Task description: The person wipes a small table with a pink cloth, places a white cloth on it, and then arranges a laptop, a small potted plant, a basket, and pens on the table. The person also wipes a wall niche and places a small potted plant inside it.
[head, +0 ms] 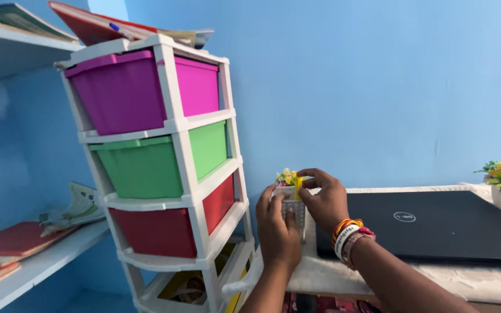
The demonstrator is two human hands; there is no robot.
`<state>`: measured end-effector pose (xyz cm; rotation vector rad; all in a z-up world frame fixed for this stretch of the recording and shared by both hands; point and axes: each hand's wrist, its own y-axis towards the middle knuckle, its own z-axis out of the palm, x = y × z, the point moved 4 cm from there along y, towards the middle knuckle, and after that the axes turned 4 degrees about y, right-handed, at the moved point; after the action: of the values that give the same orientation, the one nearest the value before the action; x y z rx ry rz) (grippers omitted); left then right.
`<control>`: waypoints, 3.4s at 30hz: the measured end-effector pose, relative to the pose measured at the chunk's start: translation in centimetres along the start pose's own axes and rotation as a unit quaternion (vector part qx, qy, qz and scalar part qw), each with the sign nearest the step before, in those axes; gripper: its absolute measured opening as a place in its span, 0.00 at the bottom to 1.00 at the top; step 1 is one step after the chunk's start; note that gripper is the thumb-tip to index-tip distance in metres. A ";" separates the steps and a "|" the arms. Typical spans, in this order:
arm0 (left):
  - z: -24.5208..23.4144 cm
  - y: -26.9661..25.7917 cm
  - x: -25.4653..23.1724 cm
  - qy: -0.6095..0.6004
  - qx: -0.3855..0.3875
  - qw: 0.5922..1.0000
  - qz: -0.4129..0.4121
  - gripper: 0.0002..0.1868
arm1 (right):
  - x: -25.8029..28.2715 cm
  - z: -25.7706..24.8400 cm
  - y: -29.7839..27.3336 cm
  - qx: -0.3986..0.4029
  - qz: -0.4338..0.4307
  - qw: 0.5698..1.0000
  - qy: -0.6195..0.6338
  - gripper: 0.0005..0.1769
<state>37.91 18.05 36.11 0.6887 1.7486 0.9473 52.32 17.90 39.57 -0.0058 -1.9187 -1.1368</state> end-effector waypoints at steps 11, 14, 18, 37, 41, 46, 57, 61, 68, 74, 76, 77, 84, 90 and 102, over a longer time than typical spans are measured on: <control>0.3 0.2 0.6 0.016 0.011 1.000 -0.011 0.16 | -2.1 1.3 3.4 0.032 0.094 0.994 0.050 0.21; 0.4 0.2 0.8 0.009 0.011 1.000 -0.011 0.17 | -2.3 1.8 3.4 0.039 0.094 0.994 0.050 0.21; 0.5 0.2 1.2 0.001 0.011 0.999 -0.030 0.19 | -2.5 1.9 3.3 0.053 0.105 0.992 0.039 0.23; 0.3 -0.5 0.7 0.076 -0.075 0.993 0.048 0.29 | 0.2 -3.8 -0.4 -0.046 -0.155 0.986 -0.036 0.21; -1.2 -1.6 -1.3 0.100 -0.161 0.977 0.094 0.28 | 4.1 -5.6 -4.2 -0.108 -0.299 0.947 -0.042 0.16; -9.6 -5.5 -2.3 0.093 -0.228 0.969 0.031 0.23 | 10.9 -4.6 -13.0 -0.075 -0.350 0.934 0.006 0.12; -32.0 -27.9 11.3 0.157 -0.014 0.960 -0.230 0.08 | 10.8 15.5 -38.0 0.205 -0.069 0.967 0.133 0.08; -35.8 -36.4 14.2 0.221 0.146 0.929 -0.259 0.09 | 7.1 21.3 -47.1 0.345 -0.017 0.936 0.063 0.07; -37.2 -42.3 17.0 0.273 0.289 0.897 -0.194 0.17 | 2.5 22.8 -56.1 0.503 0.084 0.856 -0.081 0.13; -34.8 -42.6 18.4 0.392 0.359 0.842 -0.088 0.09 | 2.9 23.4 -56.5 0.516 0.038 0.849 -0.106 0.14; -34.5 -43.1 18.8 0.395 0.346 0.848 -0.072 0.08 | 2.6 23.3 -56.6 0.509 0.027 0.854 -0.104 0.13; -34.2 -43.3 18.9 0.397 0.338 0.851 -0.065 0.07 | 2.4 23.2 -56.6 0.507 0.020 0.856 -0.103 0.13; -35.5 -42.3 18.3 0.366 0.310 0.876 -0.060 0.08 | 1.3 23.0 -56.2 0.480 0.065 0.874 -0.037 0.11; -39.0 -37.8 14.4 0.227 0.213 0.932 -0.185 0.07 | 3.7 20.7 -51.8 0.405 0.248 0.849 0.231 0.14; -31.8 -21.7 2.4 0.092 0.088 0.974 -0.188 0.10 | 10.9 12.5 -32.4 0.232 0.232 0.862 0.385 0.14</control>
<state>6.77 -0.61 23.09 0.3647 2.0537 0.6150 24.03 3.57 21.70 0.2094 -1.3000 -0.2459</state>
